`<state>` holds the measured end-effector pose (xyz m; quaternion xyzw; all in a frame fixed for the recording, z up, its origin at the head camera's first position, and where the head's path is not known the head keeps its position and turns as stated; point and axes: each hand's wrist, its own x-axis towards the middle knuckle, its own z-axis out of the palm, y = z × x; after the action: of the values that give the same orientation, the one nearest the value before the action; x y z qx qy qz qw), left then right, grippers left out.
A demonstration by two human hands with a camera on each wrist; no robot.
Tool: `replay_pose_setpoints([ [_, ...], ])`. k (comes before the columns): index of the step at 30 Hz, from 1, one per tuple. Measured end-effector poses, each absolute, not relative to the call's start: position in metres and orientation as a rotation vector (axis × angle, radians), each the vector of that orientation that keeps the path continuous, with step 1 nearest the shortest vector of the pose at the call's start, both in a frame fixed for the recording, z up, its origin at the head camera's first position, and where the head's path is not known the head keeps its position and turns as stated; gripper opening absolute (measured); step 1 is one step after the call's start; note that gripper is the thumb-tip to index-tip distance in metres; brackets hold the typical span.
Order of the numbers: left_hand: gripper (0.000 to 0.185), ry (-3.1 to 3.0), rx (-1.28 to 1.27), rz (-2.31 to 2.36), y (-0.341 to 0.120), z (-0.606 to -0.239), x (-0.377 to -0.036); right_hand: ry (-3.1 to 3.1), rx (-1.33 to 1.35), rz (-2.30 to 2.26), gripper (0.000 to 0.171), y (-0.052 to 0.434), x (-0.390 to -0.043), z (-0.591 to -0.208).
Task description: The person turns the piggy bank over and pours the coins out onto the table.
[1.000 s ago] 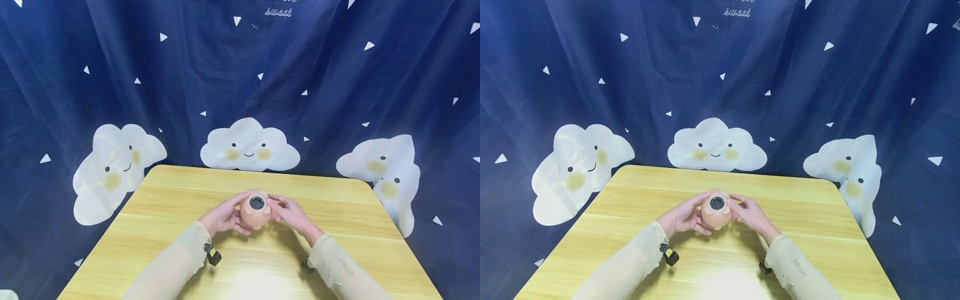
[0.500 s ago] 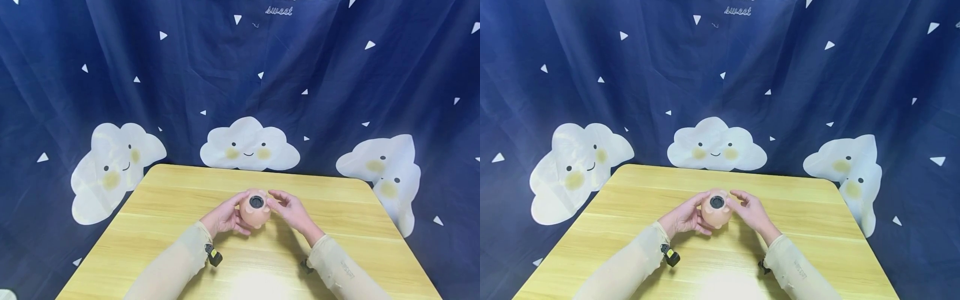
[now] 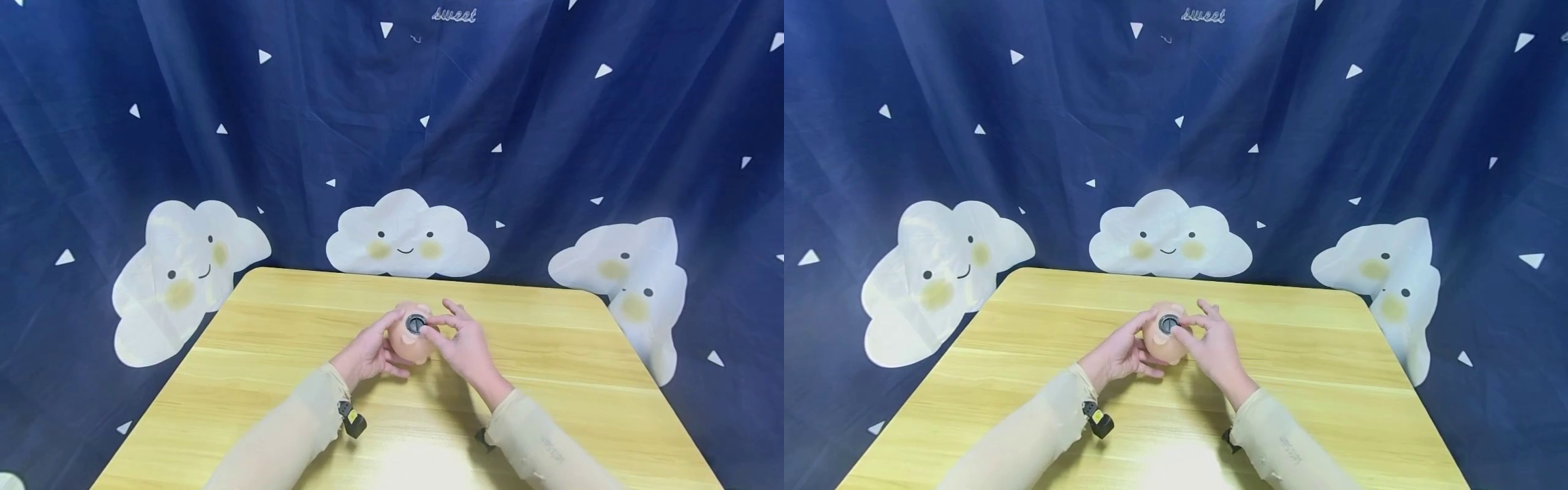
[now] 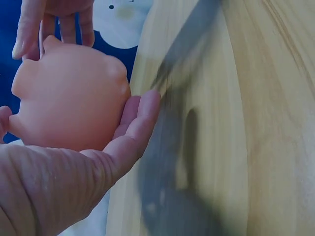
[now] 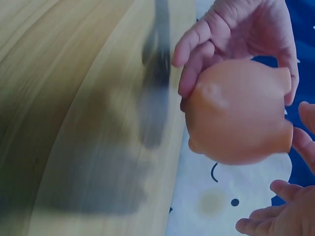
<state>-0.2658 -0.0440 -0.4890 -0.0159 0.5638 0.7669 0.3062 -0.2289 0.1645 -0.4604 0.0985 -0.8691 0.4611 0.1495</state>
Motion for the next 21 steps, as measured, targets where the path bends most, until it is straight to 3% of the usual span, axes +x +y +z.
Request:
replay_pose_setpoints([
  [21,0.078,1.648,0.069,2.03,-0.036,-0.486,-0.261,-2.495,0.275,1.221,0.014,0.15,-0.225,-0.457],
])
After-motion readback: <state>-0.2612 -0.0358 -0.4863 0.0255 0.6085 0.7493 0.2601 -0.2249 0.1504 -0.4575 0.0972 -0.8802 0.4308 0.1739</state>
